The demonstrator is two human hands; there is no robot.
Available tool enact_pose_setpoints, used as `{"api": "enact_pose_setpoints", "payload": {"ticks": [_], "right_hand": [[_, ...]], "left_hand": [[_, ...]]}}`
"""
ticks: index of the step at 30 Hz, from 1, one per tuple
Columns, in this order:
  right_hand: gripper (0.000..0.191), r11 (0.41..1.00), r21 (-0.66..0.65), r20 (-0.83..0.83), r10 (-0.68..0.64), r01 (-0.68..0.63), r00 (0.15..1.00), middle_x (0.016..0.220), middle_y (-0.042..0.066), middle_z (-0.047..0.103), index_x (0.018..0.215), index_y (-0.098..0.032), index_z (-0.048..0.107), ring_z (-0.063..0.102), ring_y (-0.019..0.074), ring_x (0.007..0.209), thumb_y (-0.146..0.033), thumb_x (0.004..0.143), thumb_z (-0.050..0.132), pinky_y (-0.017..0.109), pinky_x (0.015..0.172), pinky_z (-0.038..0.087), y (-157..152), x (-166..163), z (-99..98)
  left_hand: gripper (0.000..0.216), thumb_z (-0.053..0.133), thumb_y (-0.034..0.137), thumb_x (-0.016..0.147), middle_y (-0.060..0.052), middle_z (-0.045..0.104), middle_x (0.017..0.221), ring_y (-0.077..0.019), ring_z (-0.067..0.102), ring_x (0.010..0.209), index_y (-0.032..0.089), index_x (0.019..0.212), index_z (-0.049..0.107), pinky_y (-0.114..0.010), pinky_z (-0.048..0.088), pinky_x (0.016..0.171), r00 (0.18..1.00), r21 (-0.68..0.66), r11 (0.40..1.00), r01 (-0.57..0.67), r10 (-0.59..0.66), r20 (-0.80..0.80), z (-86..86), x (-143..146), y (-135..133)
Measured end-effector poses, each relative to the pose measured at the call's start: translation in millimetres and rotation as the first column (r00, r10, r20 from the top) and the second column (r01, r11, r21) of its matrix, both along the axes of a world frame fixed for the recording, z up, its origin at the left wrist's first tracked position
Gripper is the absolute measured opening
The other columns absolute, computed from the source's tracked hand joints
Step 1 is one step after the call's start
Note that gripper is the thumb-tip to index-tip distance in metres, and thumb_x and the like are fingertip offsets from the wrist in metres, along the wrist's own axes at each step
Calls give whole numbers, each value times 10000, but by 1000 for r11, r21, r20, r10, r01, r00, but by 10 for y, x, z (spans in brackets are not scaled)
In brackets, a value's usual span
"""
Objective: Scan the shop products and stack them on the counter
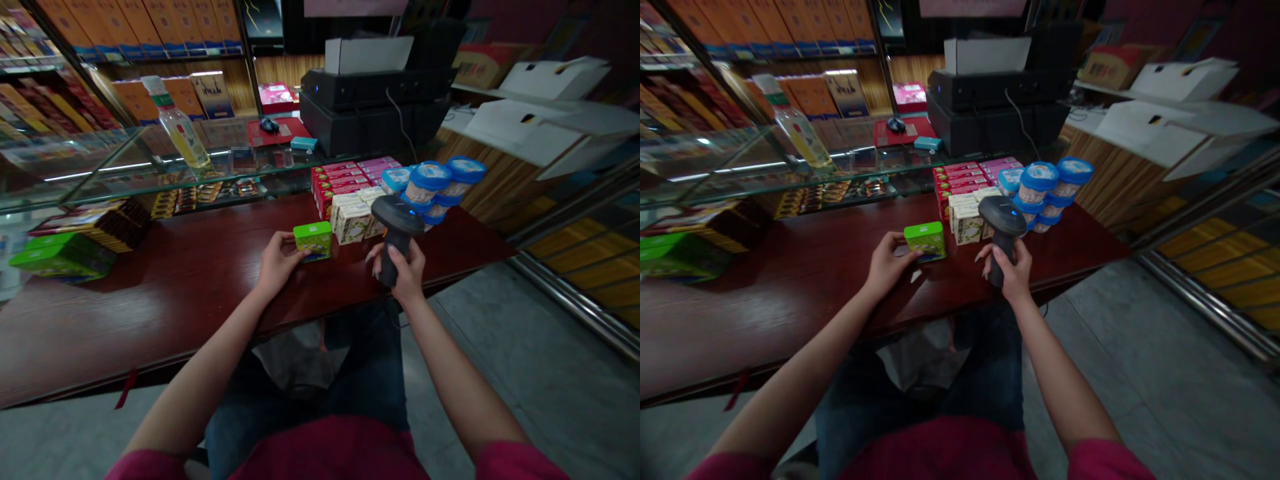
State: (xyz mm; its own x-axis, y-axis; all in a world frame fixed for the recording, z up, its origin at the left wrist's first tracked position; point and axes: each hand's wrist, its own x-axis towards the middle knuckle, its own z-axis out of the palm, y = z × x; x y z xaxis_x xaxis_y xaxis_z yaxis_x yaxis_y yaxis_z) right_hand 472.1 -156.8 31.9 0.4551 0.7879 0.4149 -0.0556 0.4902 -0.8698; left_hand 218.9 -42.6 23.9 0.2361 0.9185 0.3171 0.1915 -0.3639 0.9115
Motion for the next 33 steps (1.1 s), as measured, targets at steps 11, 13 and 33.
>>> {"api": "enact_pose_setpoints", "payload": {"ticks": [11,13,33], "right_hand": [[430,962,52,3,-268,267,964,772,-6,766,1028,-291,621,592,146,460,-570,818,872,288,433,500,-392,446,304],[440,960,34,12,-278,278,960,766,-6,758,1030,-290,613,581,146,458,-580,816,865,295,440,508,-428,464,305],[192,992,-120,3,48,-48,999,713,51,733,915,-326,722,560,213,432,-416,801,848,363,377,432,-62,-423,371]], "left_hand": [[360,870,149,861,-132,671,1276,-297,744,1126,246,1123,643,-444,648,991,996,101,993,53,-45,-77,-77,1542,-477],[344,837,212,915,-167,653,1334,-337,746,1152,247,1196,641,-474,644,975,978,125,991,44,-17,-209,-33,1655,-444],[434,661,535,1058,-116,822,1156,-290,822,1042,264,1396,641,-334,602,783,840,279,952,128,45,-541,49,435,-89]]}}
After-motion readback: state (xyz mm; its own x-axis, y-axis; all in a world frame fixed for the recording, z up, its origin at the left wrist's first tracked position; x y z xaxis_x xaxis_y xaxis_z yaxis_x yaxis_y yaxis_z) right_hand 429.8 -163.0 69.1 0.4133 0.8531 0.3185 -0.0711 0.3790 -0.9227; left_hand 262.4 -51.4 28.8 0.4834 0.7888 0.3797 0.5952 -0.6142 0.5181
